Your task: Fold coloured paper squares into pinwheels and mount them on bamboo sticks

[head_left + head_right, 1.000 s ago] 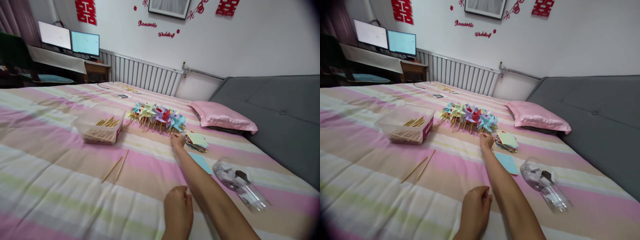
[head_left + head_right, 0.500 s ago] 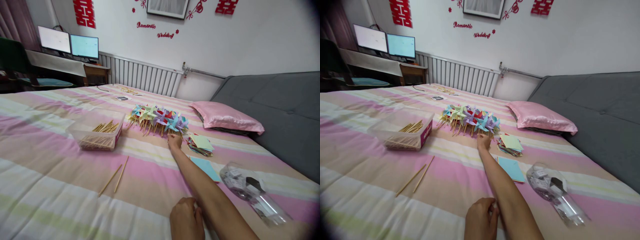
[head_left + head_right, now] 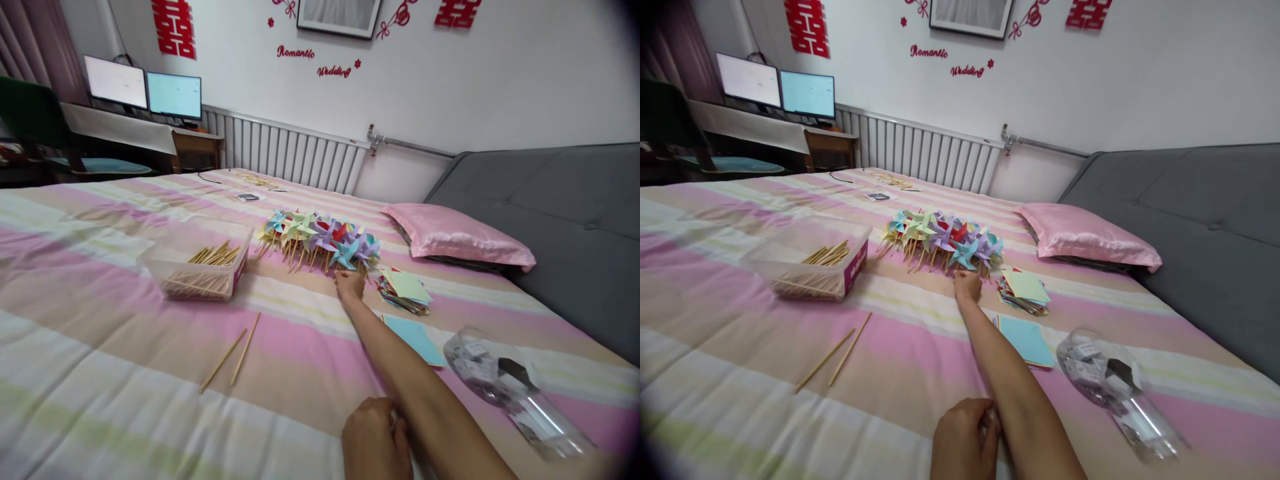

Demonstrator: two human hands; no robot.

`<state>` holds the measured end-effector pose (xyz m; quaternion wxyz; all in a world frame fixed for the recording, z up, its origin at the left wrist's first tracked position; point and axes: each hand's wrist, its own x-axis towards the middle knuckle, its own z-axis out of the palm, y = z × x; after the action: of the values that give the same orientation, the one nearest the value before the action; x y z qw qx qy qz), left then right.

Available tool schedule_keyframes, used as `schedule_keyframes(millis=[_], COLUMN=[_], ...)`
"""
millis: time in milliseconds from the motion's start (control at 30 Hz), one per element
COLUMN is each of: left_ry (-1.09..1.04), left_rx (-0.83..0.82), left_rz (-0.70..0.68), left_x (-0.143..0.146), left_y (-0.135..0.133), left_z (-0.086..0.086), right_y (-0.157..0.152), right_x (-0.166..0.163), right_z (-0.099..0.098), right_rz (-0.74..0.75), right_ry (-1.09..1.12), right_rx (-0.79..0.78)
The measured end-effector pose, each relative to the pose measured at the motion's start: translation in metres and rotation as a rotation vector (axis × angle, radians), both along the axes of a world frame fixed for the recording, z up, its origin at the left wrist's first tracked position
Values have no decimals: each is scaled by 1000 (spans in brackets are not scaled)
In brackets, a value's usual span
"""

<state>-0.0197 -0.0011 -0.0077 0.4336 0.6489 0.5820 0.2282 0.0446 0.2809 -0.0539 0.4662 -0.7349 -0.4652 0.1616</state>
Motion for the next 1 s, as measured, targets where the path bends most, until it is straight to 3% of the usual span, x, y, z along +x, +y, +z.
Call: schedule_keyframes(millis=[333,700,1000], left_ry=[5,86,33], left_rx=[8,7,5], left_rz=[-2,-23,-18], left_x=[0,0,0], left_y=[1,3,1], left_z=[-1,-1,-2], right_y=[-6,-12,-18], right_x=[-1,-23,-16], right_z=[9,19,28], right_rz=[-29,-139,-98], right_ry=[-45,-159,-344], right_rx=[-30,-92,-89])
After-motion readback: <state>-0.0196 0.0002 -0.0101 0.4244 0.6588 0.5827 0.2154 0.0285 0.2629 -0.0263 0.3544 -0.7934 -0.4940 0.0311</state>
